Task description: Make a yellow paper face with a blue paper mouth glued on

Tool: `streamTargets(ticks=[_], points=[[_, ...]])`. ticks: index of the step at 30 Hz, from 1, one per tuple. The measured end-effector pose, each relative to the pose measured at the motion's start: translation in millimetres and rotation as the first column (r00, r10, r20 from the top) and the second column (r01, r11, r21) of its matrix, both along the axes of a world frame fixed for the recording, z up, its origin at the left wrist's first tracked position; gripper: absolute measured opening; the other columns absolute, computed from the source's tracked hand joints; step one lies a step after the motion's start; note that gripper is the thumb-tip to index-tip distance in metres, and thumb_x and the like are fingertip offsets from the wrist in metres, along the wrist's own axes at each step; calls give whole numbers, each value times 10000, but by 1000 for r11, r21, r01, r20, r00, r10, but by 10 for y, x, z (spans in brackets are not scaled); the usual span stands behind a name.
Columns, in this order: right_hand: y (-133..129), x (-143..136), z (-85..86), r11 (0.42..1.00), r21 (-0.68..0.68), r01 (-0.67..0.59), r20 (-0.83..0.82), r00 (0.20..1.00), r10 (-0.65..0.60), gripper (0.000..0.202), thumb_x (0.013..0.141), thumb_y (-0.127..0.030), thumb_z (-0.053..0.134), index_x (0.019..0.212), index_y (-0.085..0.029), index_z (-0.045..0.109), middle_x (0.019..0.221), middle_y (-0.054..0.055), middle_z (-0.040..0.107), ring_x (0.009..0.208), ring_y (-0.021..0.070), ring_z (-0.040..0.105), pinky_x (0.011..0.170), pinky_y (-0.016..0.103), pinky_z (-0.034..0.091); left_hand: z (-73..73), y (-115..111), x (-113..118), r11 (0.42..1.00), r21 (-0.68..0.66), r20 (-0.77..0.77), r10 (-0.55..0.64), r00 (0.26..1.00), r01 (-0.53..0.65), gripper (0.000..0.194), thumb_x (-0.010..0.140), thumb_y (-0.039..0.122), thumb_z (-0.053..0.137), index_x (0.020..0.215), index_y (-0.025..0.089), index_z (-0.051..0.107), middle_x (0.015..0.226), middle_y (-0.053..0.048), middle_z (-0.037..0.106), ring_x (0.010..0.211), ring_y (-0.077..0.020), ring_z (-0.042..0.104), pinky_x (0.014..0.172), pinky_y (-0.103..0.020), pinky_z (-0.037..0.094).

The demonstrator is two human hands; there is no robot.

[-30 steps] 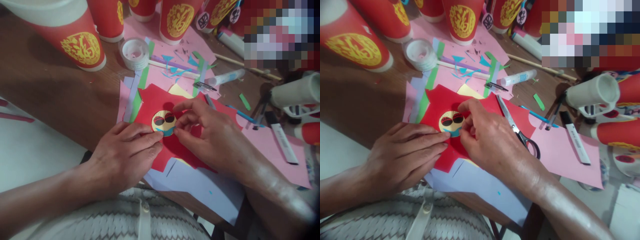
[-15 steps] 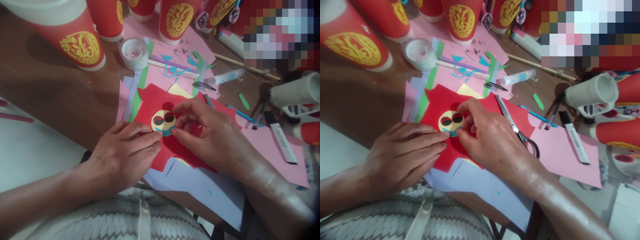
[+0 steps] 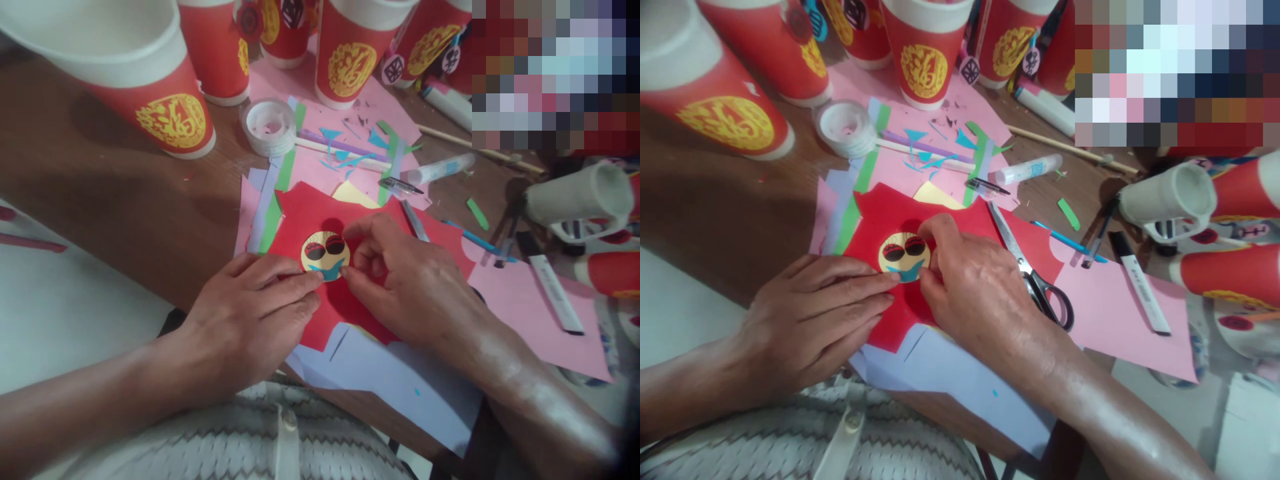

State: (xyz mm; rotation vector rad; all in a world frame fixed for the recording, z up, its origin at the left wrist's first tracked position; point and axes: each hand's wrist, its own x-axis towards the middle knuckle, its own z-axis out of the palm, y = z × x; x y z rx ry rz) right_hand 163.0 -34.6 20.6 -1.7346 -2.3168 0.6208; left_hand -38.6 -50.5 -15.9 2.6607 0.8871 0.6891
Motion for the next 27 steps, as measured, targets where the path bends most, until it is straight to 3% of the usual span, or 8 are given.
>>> streamTargets(ticks=[4, 7, 10, 13, 18, 27], points=[[-16, 37, 97, 995, 97, -16, -46, 999, 21, 91, 794, -177, 547, 877, -197, 578, 713, -7, 653, 643, 160, 602, 614, 290, 418, -3, -10, -3, 1000, 4, -4, 7, 1000, -7, 161, 820, 139, 530, 907, 177, 660, 1042, -15, 696, 925, -221, 573, 709, -368, 428], [-43, 48, 136, 963, 207, -174, -70, 979, 192, 79, 840, -217, 540, 823, -202, 616, 782, 9, 693, 753, 176, 629, 735, 329, 430, 10, -10, -5, 1000, 11, -14, 3, 1000, -3, 150, 814, 137, 535, 892, 172, 658, 996, -26, 701, 927, -225, 566, 727, -364, 436], [-95, 70, 89, 886, 238, -398, -33, 908, 417, 145, 862, -309, 556, 853, -191, 639, 945, 38, 715, 920, 206, 633, 806, 357, 437, 30, -3, -9, 1000, -19, -13, -10, 1000, 10, 134, 811, 132, 532, 844, 170, 656, 927, -36, 702, 902, -222, 566, 737, -361, 447], [-163, 119, -21, 799, 322, -508, 53, 852, 521, 169, 855, -327, 578, 867, -169, 637, 1084, 64, 695, 1019, 223, 612, 865, 372, 431, 38, 1, -13, 999, -34, 4, -13, 1000, 13, 132, 816, 133, 525, 836, 158, 653, 971, -45, 699, 895, -224, 564, 738, -368, 451], [-252, 200, -148, 779, 379, -500, 109, 860, 498, 252, 872, -383, 546, 877, -152, 648, 1152, 103, 668, 1089, 238, 597, 971, 413, 409, 29, 2, -25, 999, -36, 31, -17, 999, 19, 181, 795, 113, 542, 931, 150, 655, 1060, -53, 685, 916, -230, 566, 731, -371, 462], [-268, 183, -180, 817, 400, -415, 23, 896, 443, 159, 822, -318, 620, 857, -169, 664, 1101, 69, 696, 1030, 238, 634, 891, 416, 470, 34, -25, -60, 996, -64, 110, 67, 992, -60, 191, 776, 81, 560, 935, 141, 647, 1058, -70, 686, 942, -202, 584, 798, -351, 502]])
